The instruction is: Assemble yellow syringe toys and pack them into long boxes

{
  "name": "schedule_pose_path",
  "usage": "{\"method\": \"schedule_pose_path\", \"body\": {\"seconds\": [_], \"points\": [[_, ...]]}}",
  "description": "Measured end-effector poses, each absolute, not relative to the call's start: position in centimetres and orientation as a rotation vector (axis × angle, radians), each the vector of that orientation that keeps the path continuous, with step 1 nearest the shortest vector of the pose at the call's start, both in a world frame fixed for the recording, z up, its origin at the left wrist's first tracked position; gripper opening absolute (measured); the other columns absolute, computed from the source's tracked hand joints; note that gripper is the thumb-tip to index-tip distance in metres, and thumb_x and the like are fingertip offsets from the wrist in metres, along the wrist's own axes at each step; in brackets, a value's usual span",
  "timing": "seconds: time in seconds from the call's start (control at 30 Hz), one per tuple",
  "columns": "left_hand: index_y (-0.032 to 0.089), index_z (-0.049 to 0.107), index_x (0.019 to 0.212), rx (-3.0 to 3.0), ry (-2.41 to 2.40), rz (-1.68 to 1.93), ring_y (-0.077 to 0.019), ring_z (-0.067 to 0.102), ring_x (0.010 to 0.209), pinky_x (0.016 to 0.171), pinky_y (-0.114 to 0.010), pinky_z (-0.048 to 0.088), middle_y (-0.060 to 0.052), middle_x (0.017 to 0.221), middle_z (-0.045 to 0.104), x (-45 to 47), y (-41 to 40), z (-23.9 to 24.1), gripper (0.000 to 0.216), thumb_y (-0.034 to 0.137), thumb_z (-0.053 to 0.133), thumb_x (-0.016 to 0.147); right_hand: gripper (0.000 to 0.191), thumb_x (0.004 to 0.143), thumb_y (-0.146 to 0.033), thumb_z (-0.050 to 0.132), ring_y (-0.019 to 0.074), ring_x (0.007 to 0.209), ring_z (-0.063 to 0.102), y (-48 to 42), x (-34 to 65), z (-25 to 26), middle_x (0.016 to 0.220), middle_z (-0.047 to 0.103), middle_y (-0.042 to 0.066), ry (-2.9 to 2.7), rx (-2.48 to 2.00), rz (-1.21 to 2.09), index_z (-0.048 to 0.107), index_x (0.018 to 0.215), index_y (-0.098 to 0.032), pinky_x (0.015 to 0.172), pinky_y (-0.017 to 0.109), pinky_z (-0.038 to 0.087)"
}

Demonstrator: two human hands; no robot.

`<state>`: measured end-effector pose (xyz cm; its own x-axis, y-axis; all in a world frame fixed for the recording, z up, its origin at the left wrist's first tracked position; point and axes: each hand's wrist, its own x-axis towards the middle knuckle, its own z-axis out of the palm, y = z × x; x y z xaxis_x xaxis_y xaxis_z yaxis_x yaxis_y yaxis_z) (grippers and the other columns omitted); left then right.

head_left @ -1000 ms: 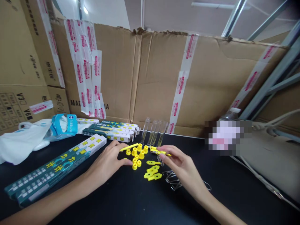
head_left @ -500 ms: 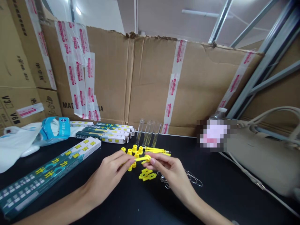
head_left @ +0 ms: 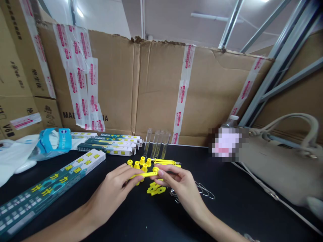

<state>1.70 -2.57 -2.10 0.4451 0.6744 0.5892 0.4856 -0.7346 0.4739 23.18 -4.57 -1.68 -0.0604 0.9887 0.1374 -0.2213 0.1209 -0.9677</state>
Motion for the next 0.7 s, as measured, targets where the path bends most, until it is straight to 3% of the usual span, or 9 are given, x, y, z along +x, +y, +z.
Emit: {"method": "schedule_pose_path", "body": {"seconds": [0.17,0.33,0.4,0.53,0.7], "points": [[0.024,0.072,0.097,2.482,1.03,1.221,-0.015,0.065,0.081,0.077,-0.024,0.051,0.002,0.086,0.071,1.7,-2.4,-2.1,0.019,0.033,0.055,0.098,0.024,0.074,-0.036,0.083,0.0207,0.079,0.076,-4.7,23.1,-2.1,0.092,0.076,0.005,-1.219,-0.865,1.211,0.078,0.09,-0.019,0.077,0.03,0.064],[0.026,0.071,0.1,2.475,0.981,1.207,-0.0149,0.065,0.082,0.077,-0.024,0.051,0.002,0.088,0.071,1.9,-2.7,-2.2,0.019,0.034,0.054,0.099,0.038,0.078,-0.033,0.08,0.0176,0.076,0.074,-4.9,22.8,-2.9,0.094,0.066,0.001,-1.277,-0.833,1.235,0.072,0.115,-0.03,0.073,0.033,0.064],[0.028,0.071,0.101,2.49,0.915,1.191,-0.015,0.064,0.084,0.078,-0.024,0.051,0.003,0.089,0.071,2.0,-3.0,-2.2,0.018,0.033,0.054,0.099,0.033,0.081,-0.032,0.077,0.0163,0.073,0.071,-5.0,22.7,-3.2,0.096,0.062,0.002,-1.414,-0.838,1.137,0.073,0.113,-0.03,0.068,0.031,0.064],[0.031,0.069,0.102,2.429,0.915,1.16,-0.0139,0.064,0.086,0.081,-0.022,0.051,0.005,0.094,0.071,2.1,-3.5,-2.4,0.013,0.028,0.058,0.097,0.017,0.084,-0.025,0.073,0.0178,0.08,0.069,-5.2,22.9,-3.1,0.094,0.069,0.005,-1.727,-0.907,0.734,0.078,0.1,-0.026,0.069,0.027,0.059],[0.035,0.065,0.112,2.297,1.024,1.139,-0.0128,0.067,0.092,0.088,-0.019,0.051,0.006,0.101,0.067,1.9,-3.5,-2.5,0.025,0.021,0.066,0.091,0.027,0.085,-0.02,0.073,0.0182,0.085,0.071,-5.2,22.9,-3.0,0.097,0.073,0.006,-1.787,-0.909,0.59,0.072,0.112,-0.022,0.075,0.025,0.058]]}}
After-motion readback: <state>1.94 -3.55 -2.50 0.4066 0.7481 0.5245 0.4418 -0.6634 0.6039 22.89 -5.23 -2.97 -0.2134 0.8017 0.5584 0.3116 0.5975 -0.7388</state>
